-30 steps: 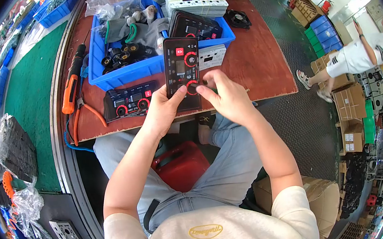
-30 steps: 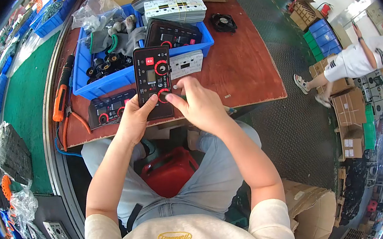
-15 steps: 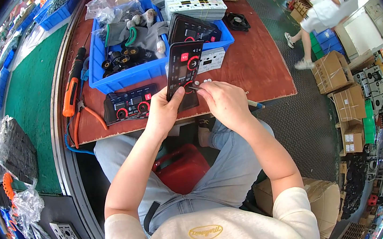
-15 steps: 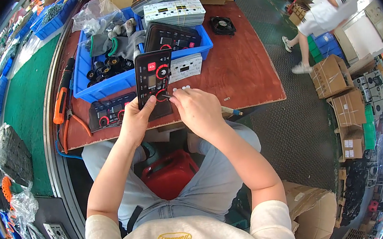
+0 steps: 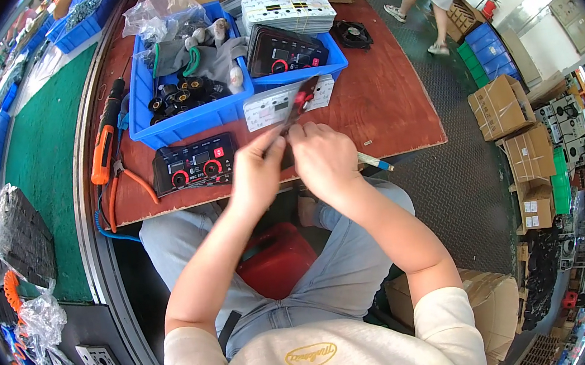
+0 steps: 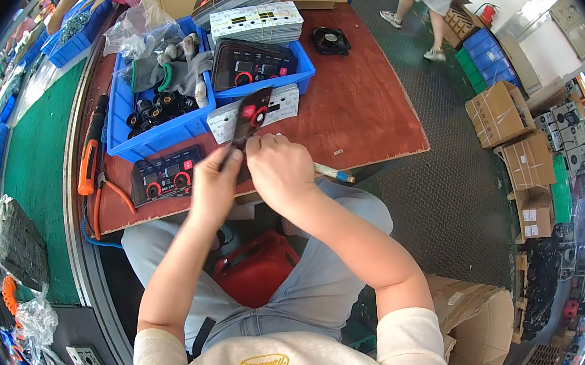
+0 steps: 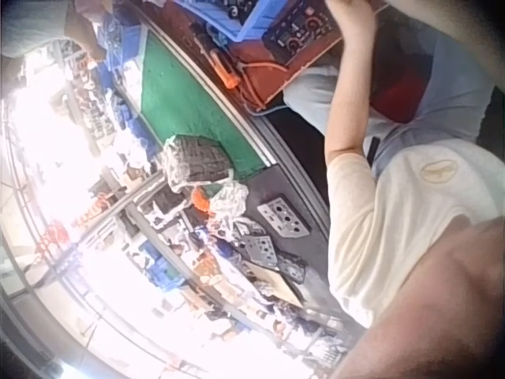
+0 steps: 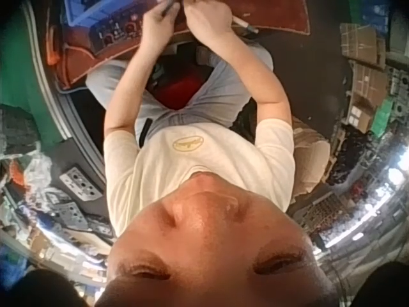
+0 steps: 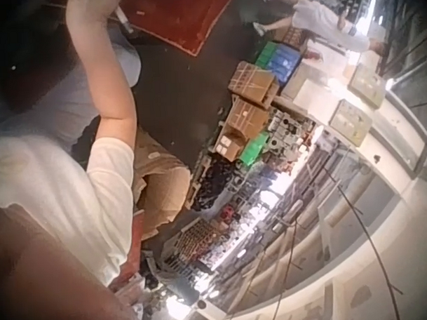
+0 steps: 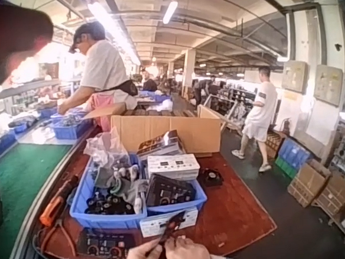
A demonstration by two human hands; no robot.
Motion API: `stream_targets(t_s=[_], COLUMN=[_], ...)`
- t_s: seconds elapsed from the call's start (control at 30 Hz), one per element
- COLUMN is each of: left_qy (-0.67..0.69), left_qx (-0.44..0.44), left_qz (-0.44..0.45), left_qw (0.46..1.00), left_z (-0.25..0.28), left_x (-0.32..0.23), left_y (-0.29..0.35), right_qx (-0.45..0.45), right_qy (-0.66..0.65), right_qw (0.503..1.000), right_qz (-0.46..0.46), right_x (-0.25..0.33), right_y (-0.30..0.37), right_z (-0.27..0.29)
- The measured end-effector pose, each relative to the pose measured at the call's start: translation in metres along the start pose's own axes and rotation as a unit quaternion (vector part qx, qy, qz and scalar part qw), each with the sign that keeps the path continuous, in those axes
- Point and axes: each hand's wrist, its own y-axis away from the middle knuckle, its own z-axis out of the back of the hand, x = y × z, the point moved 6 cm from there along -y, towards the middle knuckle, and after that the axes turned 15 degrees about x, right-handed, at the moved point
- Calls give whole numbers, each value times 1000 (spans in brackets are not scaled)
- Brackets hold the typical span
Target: Assembling components, faceplates, and small screws onto electronic control panels at a factory workbench.
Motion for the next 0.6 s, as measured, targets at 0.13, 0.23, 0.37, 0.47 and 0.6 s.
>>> stream_targets(t_s=[0.13, 0.23, 0.37, 0.47, 0.6], left_qy=[101, 238, 385, 447, 456], left_qx=[9, 6, 31, 63, 83], left_qz=[47, 121, 202, 190, 197], left_qw=[994, 964, 900, 872, 864], left_z=[1, 9, 17, 8, 5], left_x=[9, 5, 1, 0, 0], left_y=[-3, 3, 13, 15, 16], right_qx=[11, 57, 59, 105, 99], right_qy=[-1, -125, -440, -632, -691], right_qw=[1000, 991, 895, 767, 716], right_qz=[-9, -11, -42, -35, 14], right_x=[-3, -20, -51, -46, -31], right_y=[-2, 7, 9, 9, 6], right_z=[9, 29, 20, -11, -24])
